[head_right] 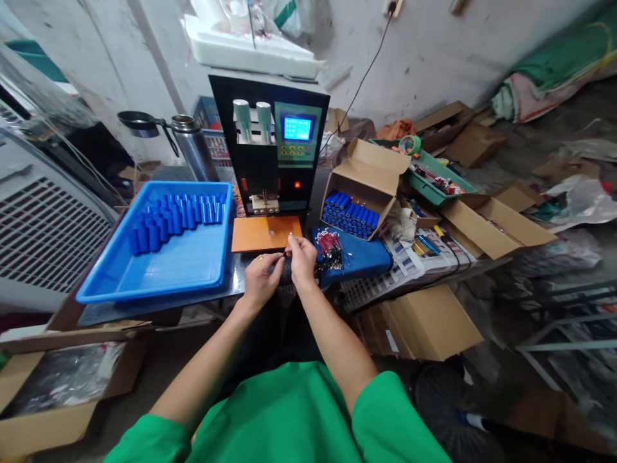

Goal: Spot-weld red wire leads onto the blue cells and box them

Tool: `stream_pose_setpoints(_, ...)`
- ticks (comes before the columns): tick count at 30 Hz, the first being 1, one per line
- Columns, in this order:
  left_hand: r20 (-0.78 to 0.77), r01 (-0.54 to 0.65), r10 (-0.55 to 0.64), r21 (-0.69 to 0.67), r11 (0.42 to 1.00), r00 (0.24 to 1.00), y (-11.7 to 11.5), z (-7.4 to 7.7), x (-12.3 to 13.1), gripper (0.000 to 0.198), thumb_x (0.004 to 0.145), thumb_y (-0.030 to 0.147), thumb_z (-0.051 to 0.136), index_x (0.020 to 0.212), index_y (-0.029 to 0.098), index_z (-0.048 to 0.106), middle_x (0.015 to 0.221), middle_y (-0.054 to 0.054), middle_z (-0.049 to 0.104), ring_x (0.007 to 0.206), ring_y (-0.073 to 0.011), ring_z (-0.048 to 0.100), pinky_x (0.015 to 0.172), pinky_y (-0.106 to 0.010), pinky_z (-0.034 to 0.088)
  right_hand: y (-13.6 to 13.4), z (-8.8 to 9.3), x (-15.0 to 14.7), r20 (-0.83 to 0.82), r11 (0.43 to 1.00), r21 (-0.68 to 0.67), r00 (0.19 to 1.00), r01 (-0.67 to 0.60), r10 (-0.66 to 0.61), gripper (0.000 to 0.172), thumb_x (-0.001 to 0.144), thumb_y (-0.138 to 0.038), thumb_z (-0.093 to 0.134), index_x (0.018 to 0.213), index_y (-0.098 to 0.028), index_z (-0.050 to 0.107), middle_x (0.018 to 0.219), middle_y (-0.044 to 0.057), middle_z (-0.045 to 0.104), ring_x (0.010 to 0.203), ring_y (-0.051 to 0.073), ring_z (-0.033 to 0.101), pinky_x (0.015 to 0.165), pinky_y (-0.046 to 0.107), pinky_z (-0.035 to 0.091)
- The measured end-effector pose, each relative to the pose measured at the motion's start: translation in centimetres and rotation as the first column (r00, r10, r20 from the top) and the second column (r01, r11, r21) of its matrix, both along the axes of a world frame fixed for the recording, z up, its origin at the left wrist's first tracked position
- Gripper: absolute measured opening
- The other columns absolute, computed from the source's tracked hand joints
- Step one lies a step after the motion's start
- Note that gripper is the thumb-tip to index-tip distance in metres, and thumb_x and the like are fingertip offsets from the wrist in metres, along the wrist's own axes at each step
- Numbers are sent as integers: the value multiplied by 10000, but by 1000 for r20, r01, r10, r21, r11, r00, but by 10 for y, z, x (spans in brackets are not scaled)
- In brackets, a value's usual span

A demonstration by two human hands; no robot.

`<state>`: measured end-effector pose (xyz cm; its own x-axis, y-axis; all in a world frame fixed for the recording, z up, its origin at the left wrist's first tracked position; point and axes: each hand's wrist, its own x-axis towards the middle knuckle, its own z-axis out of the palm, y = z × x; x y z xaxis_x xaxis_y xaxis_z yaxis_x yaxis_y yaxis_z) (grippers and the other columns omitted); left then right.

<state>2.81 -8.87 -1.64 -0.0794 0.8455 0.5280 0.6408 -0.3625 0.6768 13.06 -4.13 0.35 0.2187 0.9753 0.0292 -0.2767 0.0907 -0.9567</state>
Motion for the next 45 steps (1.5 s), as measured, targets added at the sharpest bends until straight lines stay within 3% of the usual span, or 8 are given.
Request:
stream_pose_setpoints(8,473,151,-55,-167,974,879,-6,25,-21,280,883,439,598,776,183,635,764,-17,668,728,-150,589,705,-268,472,-15,8,6,210,944,115,937,-308,280,271,758,-444,707,845,-191,669,776,10,646,705,145,589,717,275,503)
stream_pose_setpoints(16,472,164,-52,-199,966,880,-23,20,-36,274,898,419,596,763,183,627,739,-16,651,714,-148,583,679,-273,465,-26,1,2,395,925,136,875,-356,279,238,741,-435,745,737,-199,713,738,39,708,715,198,650,764,349,543)
stream_pose_setpoints(22,-10,-198,201,-234,952,979,-24,31,-112,192,931,298,589,1046,178,685,974,-86,719,879,-202,674,834,-319,509,4,-4,7,412,964,184,905,-192,102,259,722,-452,722,722,-193,720,740,61,721,698,210,660,724,351,538)
stream_pose_setpoints(25,-436,-541,396,-281,793,808,-14,47,-167,364,929,270,587,1278,170,616,1183,-173,661,1007,-284,683,869,-378,515,20,-10,3,429,968,190,901,-162,66,307,699,-499,713,690,-192,710,733,67,725,707,218,663,725,353,536)
stream_pose_setpoints(27,-636,-677,384,-310,667,669,-6,55,-195,471,928,259,569,1384,146,538,1254,-235,607,1015,-332,688,840,-403,521,24,-14,-1,439,968,183,896,-170,75,331,697,-523,703,680,-193,702,721,65,721,701,217,661,711,344,533)
stream_pose_setpoints(36,-810,-762,257,-316,565,527,20,49,-223,455,914,105,388,1356,94,494,1191,-269,635,991,-315,706,838,-383,522,24,-15,-5,414,964,171,903,-205,119,291,717,-477,684,690,-188,702,705,54,706,662,194,630,659,314,503)
stream_pose_setpoints(41,-722,-748,385,-274,604,575,11,53,-225,407,893,217,501,1270,77,567,1118,-261,677,1011,-344,690,850,-425,524,32,-11,-3,322,970,147,937,-194,138,247,704,-423,676,687,-177,692,703,50,698,690,193,632,718,325,507)
stream_pose_setpoints(45,-248,-422,354,-329,845,902,19,60,-192,386,865,385,569,1125,113,656,910,-126,717,879,-261,695,828,-393,549,43,-10,-3,178,975,115,969,-192,170,237,703,-409,680,675,-175,657,646,34,662,646,176,604,675,308,492)
